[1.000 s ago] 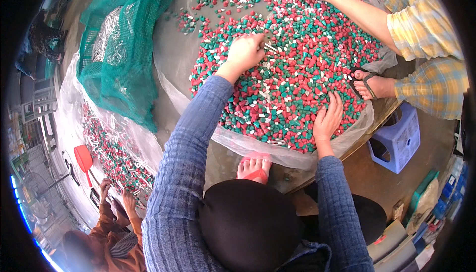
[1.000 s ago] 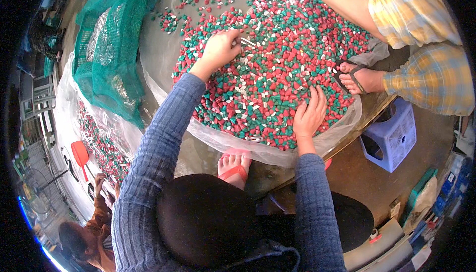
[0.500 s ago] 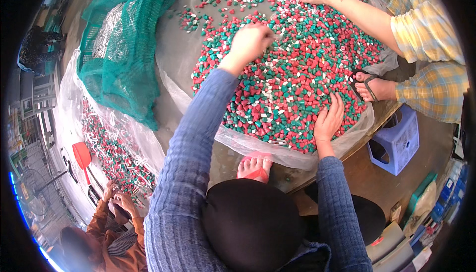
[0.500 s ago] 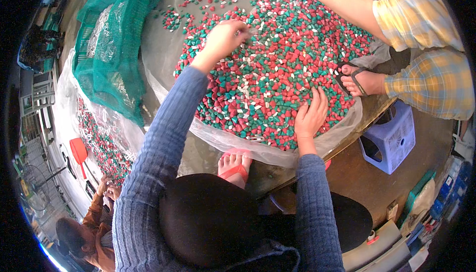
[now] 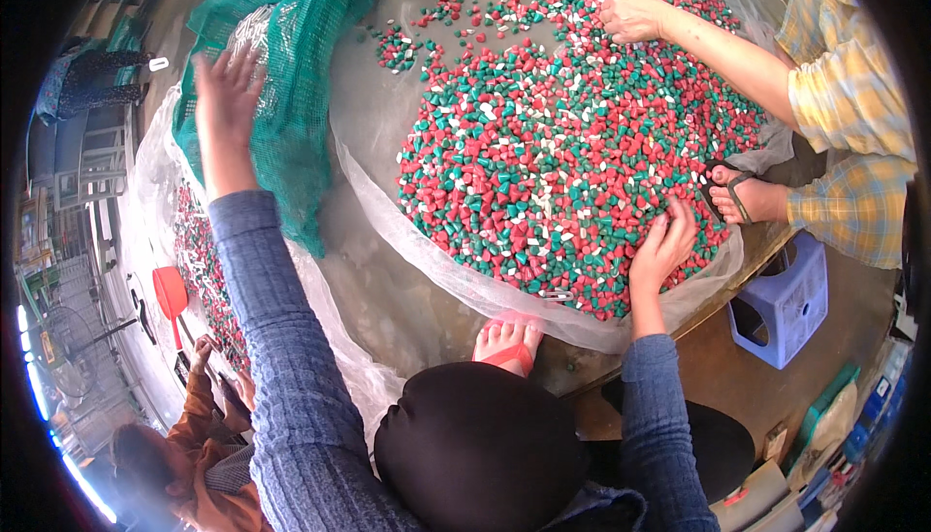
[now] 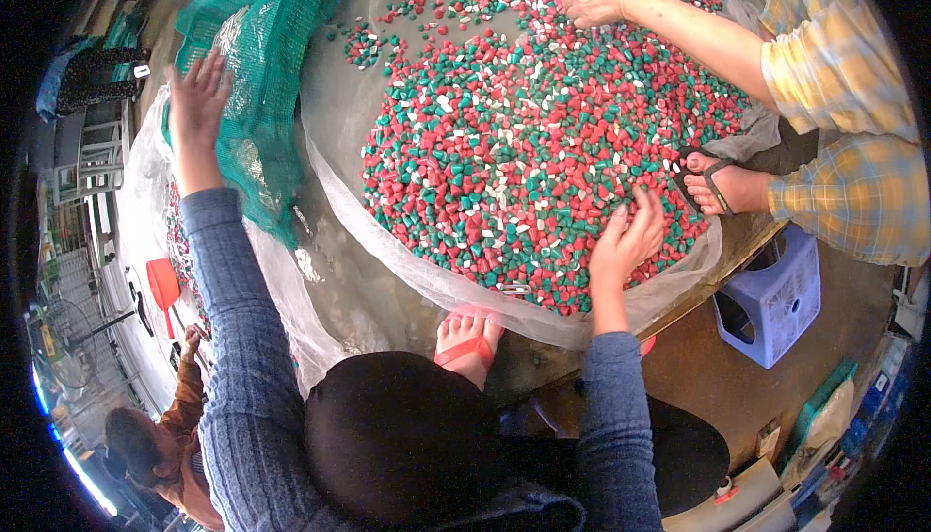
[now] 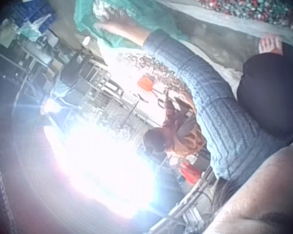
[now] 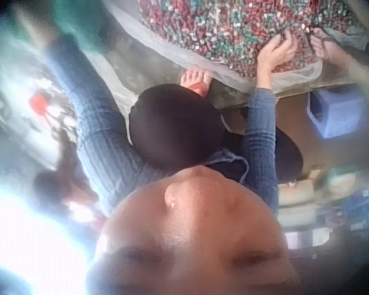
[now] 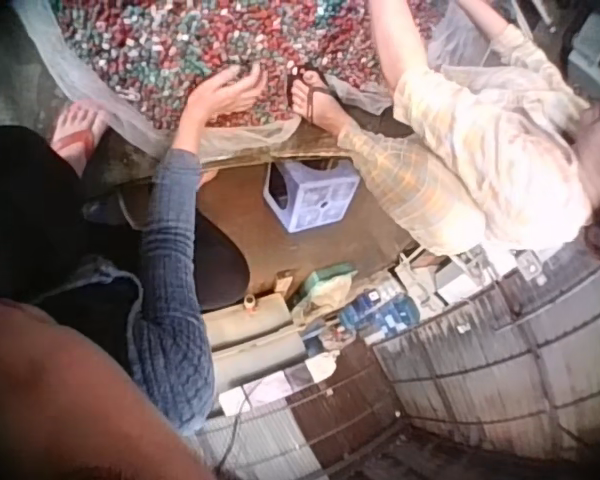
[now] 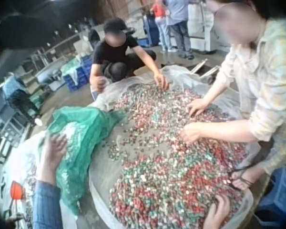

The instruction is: The person sorts small red, green, and white components from a large pile into a separate container with both hands while squatting on the floor alongside other workers.

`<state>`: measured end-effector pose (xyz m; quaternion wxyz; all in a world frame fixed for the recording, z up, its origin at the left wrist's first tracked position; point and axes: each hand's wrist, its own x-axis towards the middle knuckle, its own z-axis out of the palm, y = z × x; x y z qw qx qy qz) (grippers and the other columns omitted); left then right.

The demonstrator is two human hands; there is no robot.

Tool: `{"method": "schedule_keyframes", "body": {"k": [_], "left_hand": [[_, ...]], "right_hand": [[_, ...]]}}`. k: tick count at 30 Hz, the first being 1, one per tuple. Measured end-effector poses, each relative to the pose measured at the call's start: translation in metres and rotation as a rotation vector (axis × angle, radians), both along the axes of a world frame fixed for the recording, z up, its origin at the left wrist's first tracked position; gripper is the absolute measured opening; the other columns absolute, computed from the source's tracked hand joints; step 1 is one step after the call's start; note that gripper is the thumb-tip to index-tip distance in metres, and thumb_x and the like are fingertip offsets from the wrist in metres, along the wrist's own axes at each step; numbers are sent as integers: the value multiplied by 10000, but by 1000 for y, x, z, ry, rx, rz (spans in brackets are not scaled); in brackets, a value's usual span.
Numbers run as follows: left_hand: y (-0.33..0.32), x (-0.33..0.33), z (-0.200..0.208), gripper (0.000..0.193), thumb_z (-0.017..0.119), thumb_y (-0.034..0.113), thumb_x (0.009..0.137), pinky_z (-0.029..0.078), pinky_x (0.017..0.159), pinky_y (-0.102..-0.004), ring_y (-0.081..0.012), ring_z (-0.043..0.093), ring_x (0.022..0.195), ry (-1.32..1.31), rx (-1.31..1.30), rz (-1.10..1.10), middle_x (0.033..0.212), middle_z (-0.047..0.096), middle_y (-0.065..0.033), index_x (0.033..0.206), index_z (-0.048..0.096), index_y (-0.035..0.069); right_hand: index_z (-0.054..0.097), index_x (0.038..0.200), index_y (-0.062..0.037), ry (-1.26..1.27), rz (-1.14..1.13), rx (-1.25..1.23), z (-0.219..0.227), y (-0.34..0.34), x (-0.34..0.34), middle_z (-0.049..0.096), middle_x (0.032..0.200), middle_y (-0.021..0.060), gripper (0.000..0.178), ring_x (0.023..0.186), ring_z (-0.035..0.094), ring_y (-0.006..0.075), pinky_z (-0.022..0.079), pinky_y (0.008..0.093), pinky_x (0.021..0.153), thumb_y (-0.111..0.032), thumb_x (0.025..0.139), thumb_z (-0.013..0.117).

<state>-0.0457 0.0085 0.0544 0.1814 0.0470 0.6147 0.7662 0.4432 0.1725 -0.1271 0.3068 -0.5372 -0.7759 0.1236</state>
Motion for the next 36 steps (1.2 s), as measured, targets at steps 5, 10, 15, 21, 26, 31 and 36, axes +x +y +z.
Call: {"method": "schedule_keyframes", "body": {"k": [5,10,15,21,26,31,36], "left_hand": [[79,104,-111,285,583,161,837,445,898,-342,-228,583,1042,628,-511,-711,1079,626,-108,1101,626,64],[133,183,-170,215,581,170,831,456,872,-357,-266,587,999,1128,-426,-1051,1068,624,-91,1019,639,85],[131,123,-185,260,594,291,820,373,945,-465,-234,541,1063,1538,-811,-930,1110,568,-17,1066,622,208],[147,148,-178,295,659,340,767,434,874,-417,-263,536,1043,1404,-927,-926,1060,560,-52,1005,621,171],[165,213,-187,627,726,487,673,429,873,-439,-280,526,1048,1087,-1174,-769,1060,547,-123,1063,541,32],[170,216,-192,369,707,362,714,423,898,-463,-297,515,1075,1029,-1213,-940,1079,558,-123,970,624,109],[169,217,-188,212,679,219,682,414,912,-444,-277,524,1063,1211,-1091,-1012,984,600,-89,868,637,127]], "right_hand": [[568,1091,-42,165,627,-161,38,11,-111,569,1148,132,327,1020,556,305,423,401,868,-75,767,593],[499,1207,-52,-393,759,-125,-10,16,-162,496,1257,124,411,1215,430,286,305,460,1036,-210,831,543],[531,1163,-66,-358,678,-102,5,18,-139,510,1239,91,380,1220,423,247,290,439,1042,-242,826,546],[563,1066,-70,-343,691,-96,11,21,-111,540,1166,69,346,1173,458,212,227,467,1042,-263,781,589],[559,1035,-49,-358,635,-81,9,19,-116,550,1123,83,339,1150,471,219,233,469,1034,-254,767,599],[557,1038,-47,-348,645,-69,10,14,-120,549,1136,87,344,1155,469,224,236,472,1028,-246,762,604],[559,1056,-52,-351,629,-78,11,17,-115,538,1169,81,351,1172,457,220,228,472,1034,-249,768,595]]}}
